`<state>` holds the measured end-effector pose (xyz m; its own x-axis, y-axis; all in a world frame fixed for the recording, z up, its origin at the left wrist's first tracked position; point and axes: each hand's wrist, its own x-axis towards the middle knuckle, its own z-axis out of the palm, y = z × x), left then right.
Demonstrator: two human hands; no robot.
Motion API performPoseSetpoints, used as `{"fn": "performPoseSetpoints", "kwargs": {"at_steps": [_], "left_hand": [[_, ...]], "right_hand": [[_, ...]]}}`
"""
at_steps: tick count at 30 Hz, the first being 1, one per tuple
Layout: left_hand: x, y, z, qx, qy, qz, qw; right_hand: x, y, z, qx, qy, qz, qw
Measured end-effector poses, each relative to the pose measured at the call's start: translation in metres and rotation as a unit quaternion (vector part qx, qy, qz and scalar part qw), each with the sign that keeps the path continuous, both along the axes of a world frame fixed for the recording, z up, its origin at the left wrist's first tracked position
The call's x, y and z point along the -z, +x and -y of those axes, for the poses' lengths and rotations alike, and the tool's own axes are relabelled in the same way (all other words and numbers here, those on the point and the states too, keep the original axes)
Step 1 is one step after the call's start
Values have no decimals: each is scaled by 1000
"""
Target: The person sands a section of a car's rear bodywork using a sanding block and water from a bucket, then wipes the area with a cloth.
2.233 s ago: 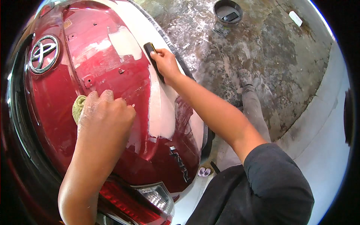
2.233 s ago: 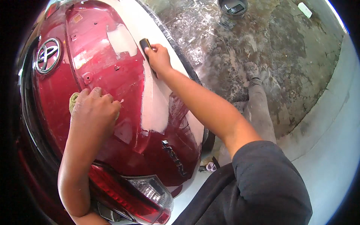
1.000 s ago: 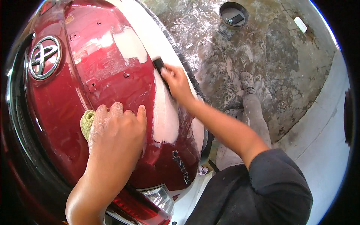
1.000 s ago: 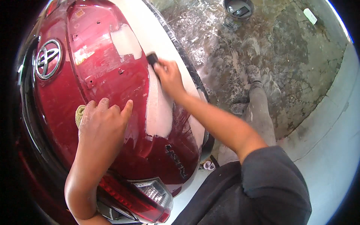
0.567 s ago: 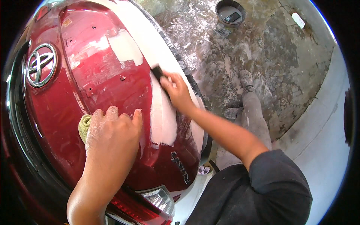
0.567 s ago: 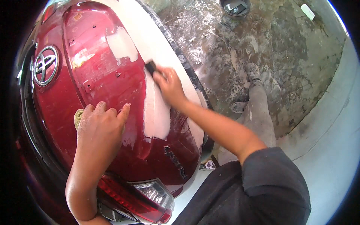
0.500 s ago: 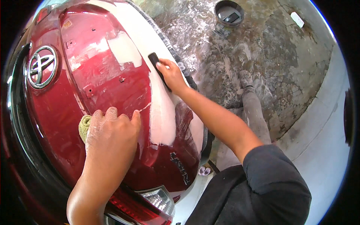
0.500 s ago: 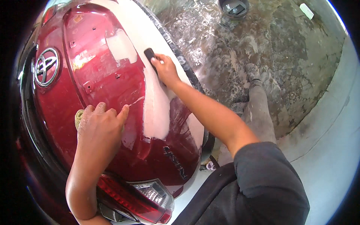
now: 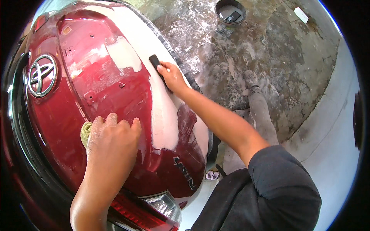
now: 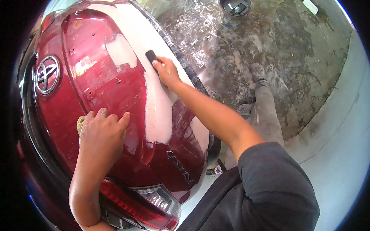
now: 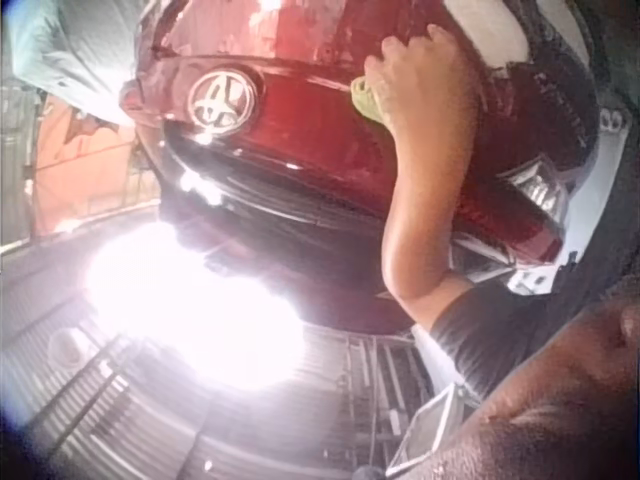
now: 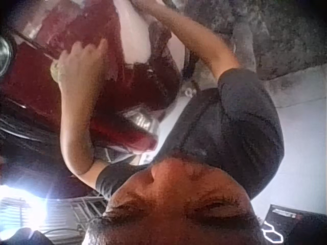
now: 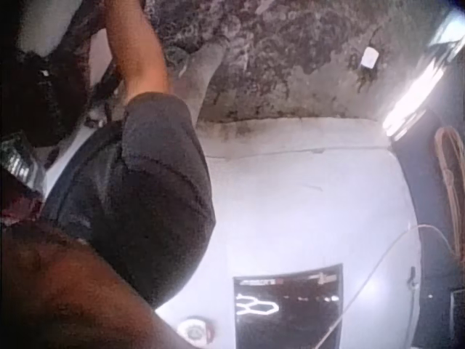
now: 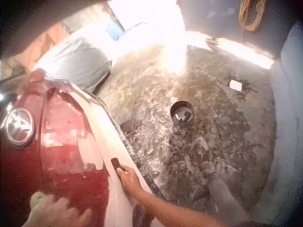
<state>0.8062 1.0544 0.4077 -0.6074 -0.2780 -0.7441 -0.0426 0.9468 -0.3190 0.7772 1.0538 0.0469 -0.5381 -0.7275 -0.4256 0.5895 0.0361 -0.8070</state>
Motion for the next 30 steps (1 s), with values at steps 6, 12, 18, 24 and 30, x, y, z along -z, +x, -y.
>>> {"fn": "performPoseSetpoints", "kwargs": {"at_steps": [6, 12, 18, 24, 30], "left_hand": [[-9, 8, -3, -41, 7, -1, 999], [-3, -14, -3, 8, 16, -13, 1000], [-6, 12, -1, -4, 0, -3, 1000], [-2, -7, -5, 9, 30, -25, 999], [-7, 13, -2, -9, 18, -3, 1000]], "right_hand": [[-68, 62, -111, -25, -47, -120, 991], [7, -3, -5, 36, -6, -22, 999], [-74, 71, -116, -23, -38, -80, 996], [-12, 10, -39, 34, -10, -88, 996], [-60, 71, -108, -30, -34, -140, 989]]}}
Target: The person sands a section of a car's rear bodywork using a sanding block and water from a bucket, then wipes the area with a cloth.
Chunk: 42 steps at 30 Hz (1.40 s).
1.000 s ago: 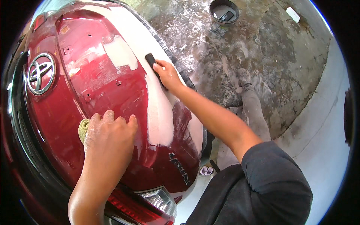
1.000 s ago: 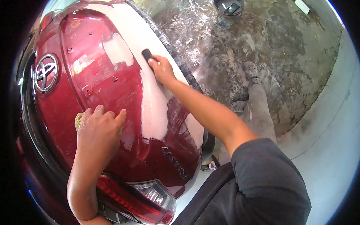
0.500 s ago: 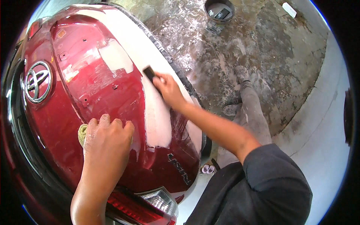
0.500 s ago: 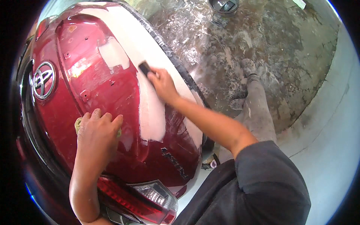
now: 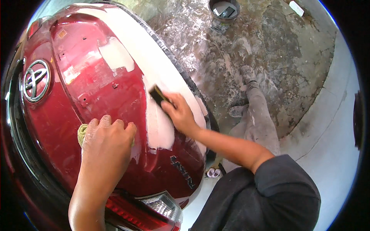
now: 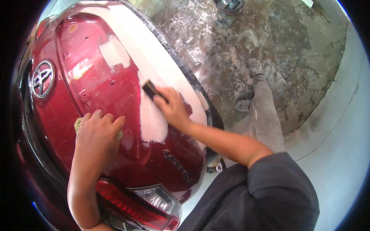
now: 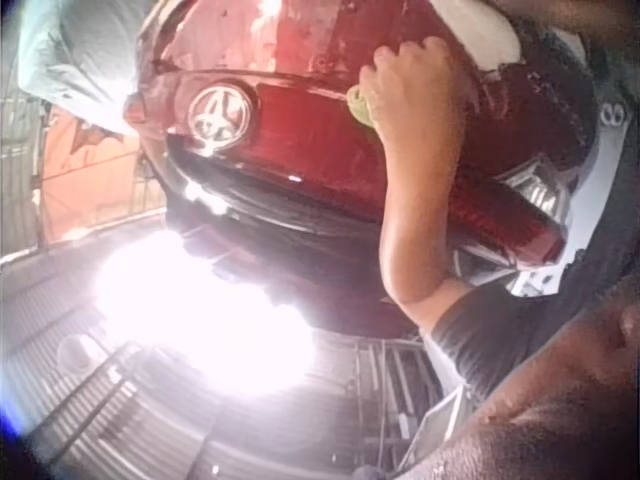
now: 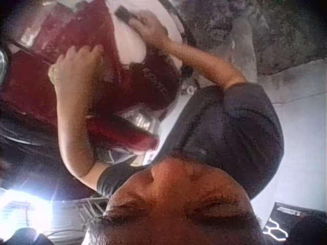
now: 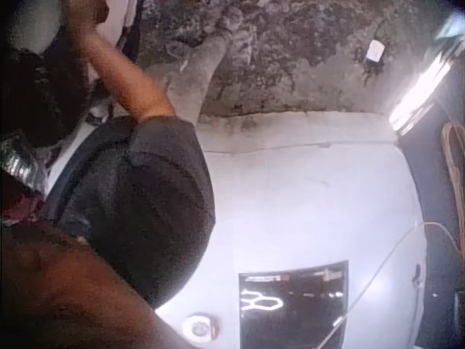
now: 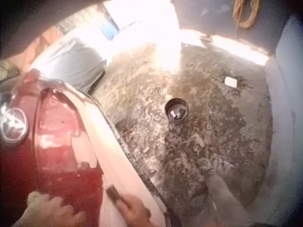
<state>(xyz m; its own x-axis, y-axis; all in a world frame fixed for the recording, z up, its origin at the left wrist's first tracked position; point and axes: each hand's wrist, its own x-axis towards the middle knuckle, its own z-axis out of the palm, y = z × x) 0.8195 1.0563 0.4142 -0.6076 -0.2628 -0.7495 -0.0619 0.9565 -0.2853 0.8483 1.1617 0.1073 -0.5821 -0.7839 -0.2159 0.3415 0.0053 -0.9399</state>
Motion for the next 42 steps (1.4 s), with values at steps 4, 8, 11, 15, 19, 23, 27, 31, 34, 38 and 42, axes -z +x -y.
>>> {"fn": "performPoseSetpoints", "kwargs": {"at_steps": [4, 8, 11, 15, 19, 23, 27, 31, 34, 38, 42], "left_hand": [[3, -6, -3, -19, 16, 24, 999], [6, -16, -6, -9, 82, 29, 996], [-2, -6, -5, -27, 75, 58, 995], [-1, -6, -10, -36, 98, 111, 988], [-1, -23, -16, -20, 108, 116, 987], [2, -6, -8, -8, 88, 124, 988], [-1, -4, -13, -12, 103, 145, 984], [-1, -11, -24, -3, 145, 138, 980], [-1, -17, -25, 17, 123, 157, 980], [10, -4, -14, 10, 94, 138, 986], [-10, -2, -23, -34, 61, 157, 985]], "right_hand": [[7, -16, 10, 31, 5, -1, 1000], [38, -59, 73, 79, -1, 93, 992], [-6, -18, 22, 23, 4, 30, 999], [-47, 10, -47, 20, -33, -4, 999], [1, -48, 46, 68, 11, -19, 997], [-2, -40, 55, 44, -18, -21, 999], [-46, 5, -43, 25, -77, -97, 992], [-30, -26, 5, 26, -61, -67, 996], [-8, -56, 64, 89, -57, -11, 994], [-22, -11, -10, 36, -85, -80, 992], [-41, 13, -38, 28, -103, -50, 993]]}}
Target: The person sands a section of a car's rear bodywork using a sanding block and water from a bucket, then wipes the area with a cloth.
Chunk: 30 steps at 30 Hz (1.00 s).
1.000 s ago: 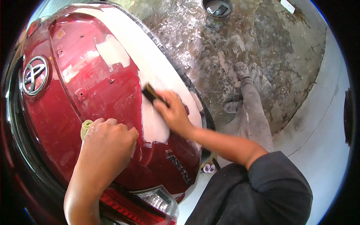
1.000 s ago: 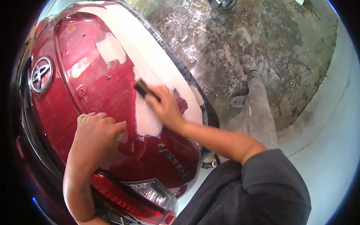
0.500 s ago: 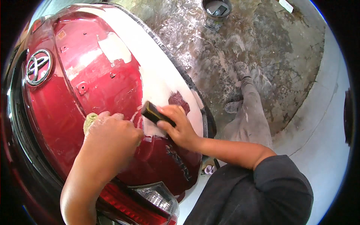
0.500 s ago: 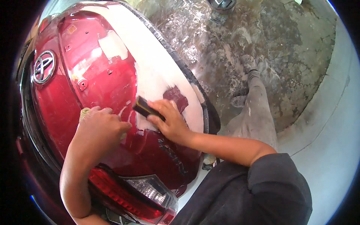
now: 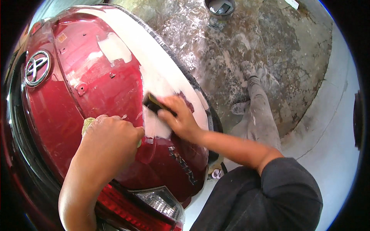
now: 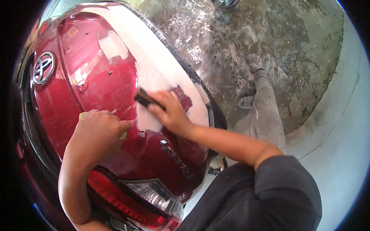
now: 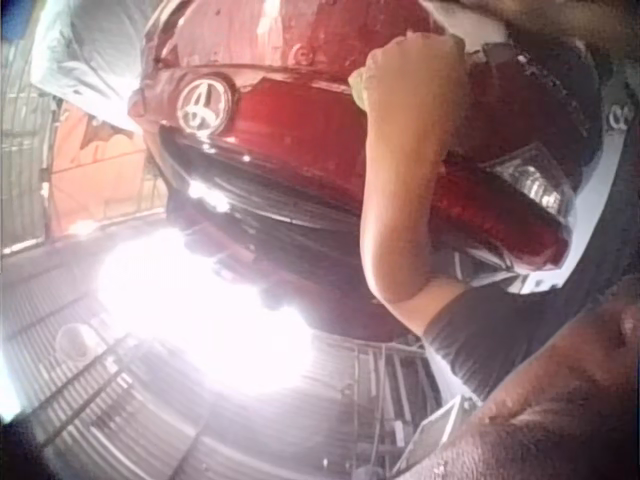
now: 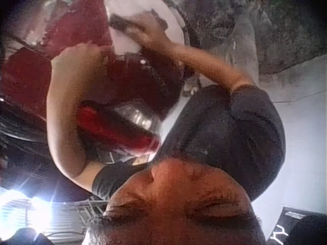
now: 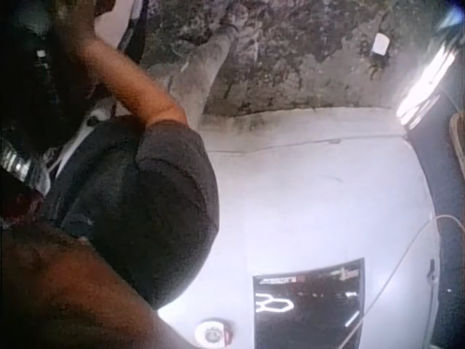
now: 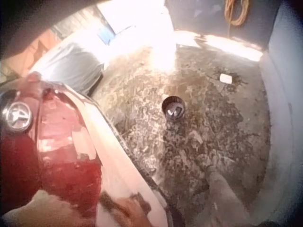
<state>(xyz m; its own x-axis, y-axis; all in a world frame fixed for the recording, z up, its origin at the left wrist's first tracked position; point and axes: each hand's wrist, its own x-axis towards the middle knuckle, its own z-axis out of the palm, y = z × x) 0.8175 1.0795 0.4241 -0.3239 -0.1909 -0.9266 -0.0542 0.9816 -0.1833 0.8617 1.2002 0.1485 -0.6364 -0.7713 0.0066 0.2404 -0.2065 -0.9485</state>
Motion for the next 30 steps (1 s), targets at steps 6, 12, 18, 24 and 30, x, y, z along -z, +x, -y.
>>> {"fn": "performPoseSetpoints", "kwargs": {"at_steps": [6, 12, 18, 24, 30], "left_hand": [[13, -24, 0, 4, -11, -22, 1000], [12, 0, 7, -5, 10, -43, 999], [10, -22, 3, -18, -35, -11, 999], [14, 1, 13, -9, -6, -41, 999], [4, -31, 0, -19, -47, -27, 998]], "right_hand": [[40, -67, 87, 79, 57, 50, 994], [-1, -1, -11, 9, 33, -16, 999], [51, -67, 96, 48, 109, 85, 989], [7, 0, -1, 8, 61, 43, 997], [92, -65, 112, 72, 119, 82, 987]]}}
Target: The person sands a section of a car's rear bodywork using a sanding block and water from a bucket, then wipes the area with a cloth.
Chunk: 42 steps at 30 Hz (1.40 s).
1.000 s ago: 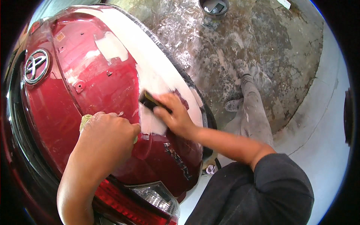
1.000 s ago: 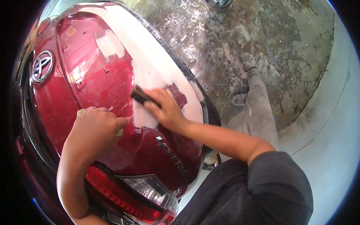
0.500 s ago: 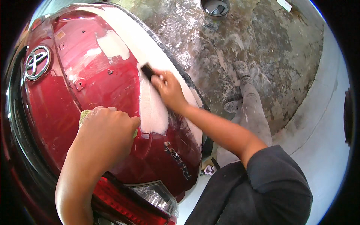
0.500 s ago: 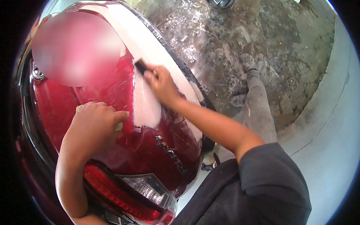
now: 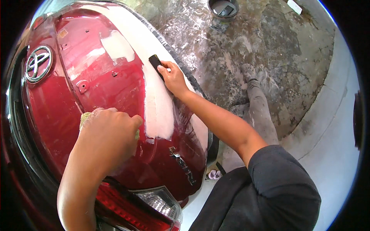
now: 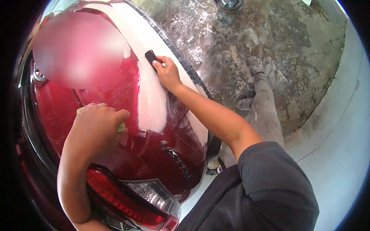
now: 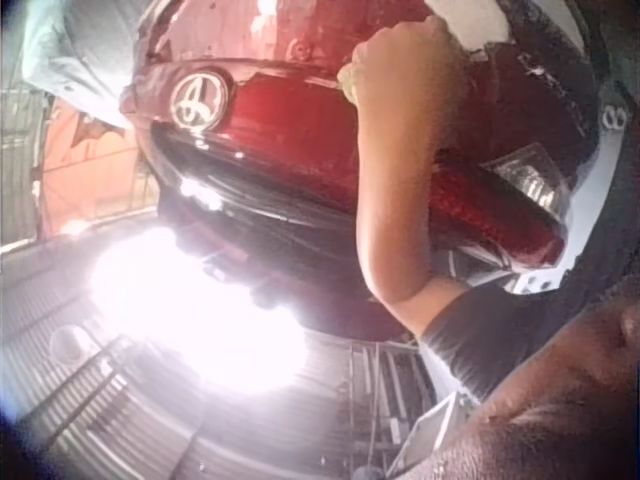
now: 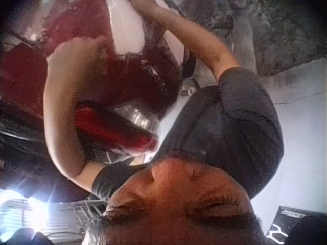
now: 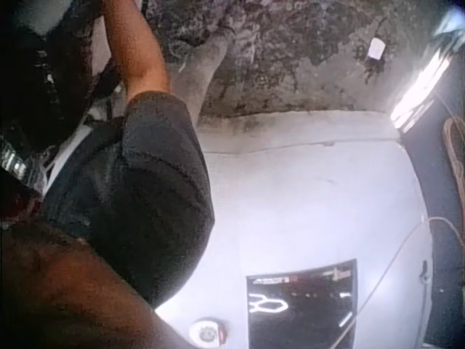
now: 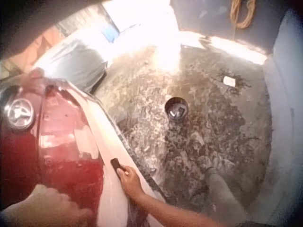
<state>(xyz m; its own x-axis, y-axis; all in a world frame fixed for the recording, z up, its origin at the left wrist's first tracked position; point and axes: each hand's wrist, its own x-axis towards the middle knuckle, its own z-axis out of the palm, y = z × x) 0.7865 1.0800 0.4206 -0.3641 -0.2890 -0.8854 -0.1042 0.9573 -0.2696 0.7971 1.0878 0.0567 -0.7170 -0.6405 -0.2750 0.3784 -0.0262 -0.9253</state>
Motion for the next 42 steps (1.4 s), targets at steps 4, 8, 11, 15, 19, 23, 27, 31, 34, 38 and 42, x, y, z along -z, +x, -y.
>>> {"fn": "performPoseSetpoints", "kwargs": {"at_steps": [4, 8, 11, 15, 19, 23, 27, 31, 34, 38, 42], "left_hand": [[8, 25, 12, -9, 4, -3, 1000], [10, 27, 11, 5, 22, -28, 999], [5, 15, 8, 38, 32, -54, 997], [12, 22, 14, 18, 34, -54, 998], [11, 27, 14, -6, 21, -2, 1000], [4, 17, 9, 15, 25, -32, 999], [2, 18, 11, 23, 38, -46, 998], [11, 30, 18, 15, 42, -9, 999], [6, 19, 11, 25, 38, -11, 999], [11, 14, 12, 47, 62, -21, 997], [6, 33, 14, 41, 64, 2, 997]], "right_hand": [[-60, 52, -80, -56, -15, 6, 998], [-66, 56, -98, -48, -25, -41, 998], [-17, 9, -23, 5, -15, 26, 1000], [-24, 27, -32, -12, 25, 63, 998], [-88, 60, -109, -70, -39, 29, 996], [-32, 17, -27, -9, 2, 52, 999], [-9, 25, -3, 4, -14, 38, 999], [-79, 57, -98, -67, 5, 36, 997], [-43, 47, -62, -23, -9, 58, 998], [-6, 3, -2, 23, 44, 21, 999], [-84, 61, -98, -84, -16, -1, 996]]}}
